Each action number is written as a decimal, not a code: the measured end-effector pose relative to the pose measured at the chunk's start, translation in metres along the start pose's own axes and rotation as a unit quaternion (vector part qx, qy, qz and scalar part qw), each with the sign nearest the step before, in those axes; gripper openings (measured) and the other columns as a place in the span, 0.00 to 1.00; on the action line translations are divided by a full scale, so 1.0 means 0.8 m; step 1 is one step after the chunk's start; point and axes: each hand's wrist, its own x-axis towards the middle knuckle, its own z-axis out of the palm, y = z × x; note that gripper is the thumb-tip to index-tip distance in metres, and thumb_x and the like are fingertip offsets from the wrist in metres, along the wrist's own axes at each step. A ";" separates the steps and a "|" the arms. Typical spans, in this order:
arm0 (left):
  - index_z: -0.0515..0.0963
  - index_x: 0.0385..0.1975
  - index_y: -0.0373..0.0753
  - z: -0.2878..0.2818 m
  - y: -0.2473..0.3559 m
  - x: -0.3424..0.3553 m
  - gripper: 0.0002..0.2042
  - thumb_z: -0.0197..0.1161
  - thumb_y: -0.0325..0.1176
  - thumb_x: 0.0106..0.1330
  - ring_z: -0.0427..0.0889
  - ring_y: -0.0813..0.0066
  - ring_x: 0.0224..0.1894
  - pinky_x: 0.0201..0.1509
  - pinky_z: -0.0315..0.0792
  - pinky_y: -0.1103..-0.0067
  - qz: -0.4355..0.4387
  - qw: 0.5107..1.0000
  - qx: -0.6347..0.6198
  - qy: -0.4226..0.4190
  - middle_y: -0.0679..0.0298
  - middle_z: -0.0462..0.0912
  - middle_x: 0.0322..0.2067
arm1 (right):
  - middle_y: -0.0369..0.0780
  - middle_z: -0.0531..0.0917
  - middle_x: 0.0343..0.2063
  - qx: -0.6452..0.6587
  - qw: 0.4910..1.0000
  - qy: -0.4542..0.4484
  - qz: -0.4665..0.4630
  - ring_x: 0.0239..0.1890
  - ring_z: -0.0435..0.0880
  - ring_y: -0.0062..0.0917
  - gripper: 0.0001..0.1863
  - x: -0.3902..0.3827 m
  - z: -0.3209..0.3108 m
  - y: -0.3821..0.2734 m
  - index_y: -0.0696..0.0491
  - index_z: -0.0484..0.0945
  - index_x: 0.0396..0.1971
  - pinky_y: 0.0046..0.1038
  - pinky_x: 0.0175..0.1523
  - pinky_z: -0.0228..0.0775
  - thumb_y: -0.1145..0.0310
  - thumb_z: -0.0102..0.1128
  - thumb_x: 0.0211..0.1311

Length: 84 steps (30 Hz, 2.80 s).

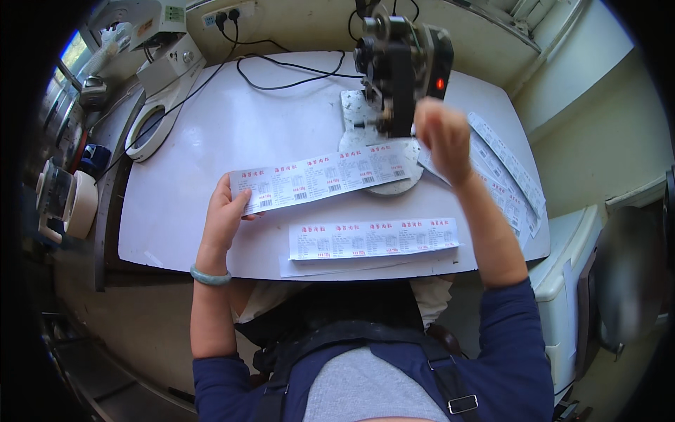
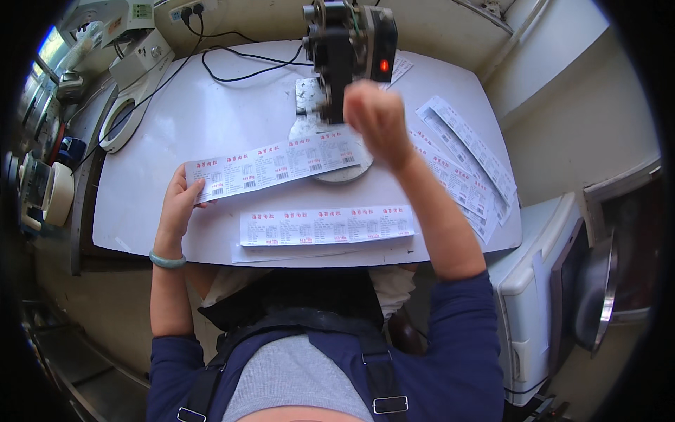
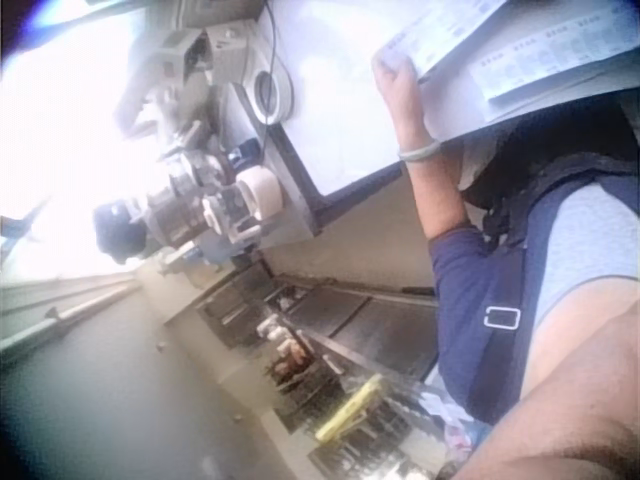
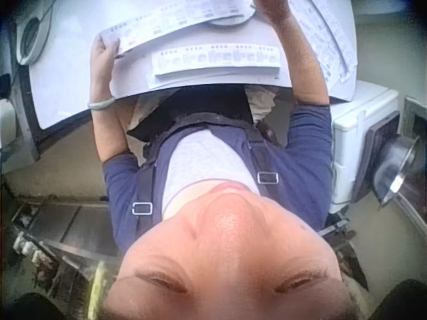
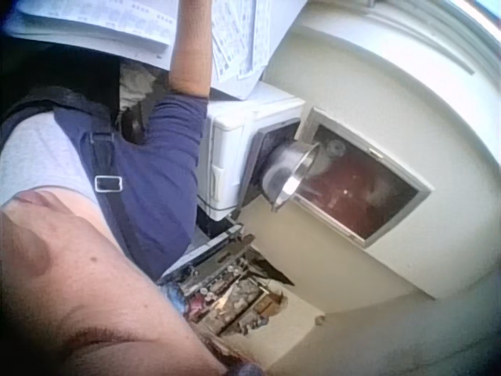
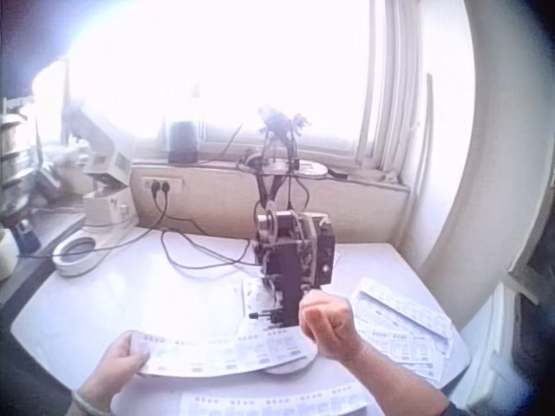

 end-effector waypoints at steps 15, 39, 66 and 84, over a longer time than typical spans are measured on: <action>0.67 0.59 0.31 0.056 0.004 0.022 0.17 0.53 0.26 0.72 0.85 0.78 0.36 0.34 0.78 0.84 -0.010 1.000 -0.009 -0.018 0.57 0.83 0.46 | 0.36 0.71 0.16 -0.074 0.972 0.003 -0.223 0.21 0.70 0.29 0.21 -0.051 0.038 -0.007 0.51 0.69 0.10 0.31 0.32 0.64 0.68 0.61 0.63; 0.48 0.72 0.25 0.169 0.014 0.047 0.34 0.56 0.27 0.70 0.86 0.70 0.27 0.28 0.80 0.79 -0.011 0.995 -0.038 -0.091 0.50 0.84 0.39 | 0.38 0.70 0.16 0.040 0.999 0.021 -0.005 0.21 0.68 0.30 0.22 -0.026 -0.002 0.007 0.55 0.66 0.12 0.30 0.29 0.58 0.69 0.56 0.67; 0.65 0.69 0.31 0.223 0.027 -0.007 0.34 0.55 0.52 0.73 0.58 0.53 0.75 0.79 0.49 0.59 0.379 0.778 0.476 -0.155 0.48 0.65 0.71 | 0.35 0.66 0.13 0.037 0.998 -0.004 -0.044 0.18 0.63 0.21 0.28 0.000 -0.012 -0.002 0.55 0.65 0.11 0.27 0.25 0.51 0.65 0.50 0.77; 0.65 0.69 0.31 0.119 0.069 -0.143 0.29 0.59 0.40 0.72 0.60 0.47 0.74 0.77 0.54 0.59 0.318 0.876 0.341 -0.125 0.48 0.65 0.71 | 0.38 0.75 0.40 0.212 0.976 0.033 0.033 0.47 0.74 0.22 0.14 0.039 -0.031 -0.004 0.55 0.73 0.42 0.24 0.55 0.67 0.58 0.51 0.78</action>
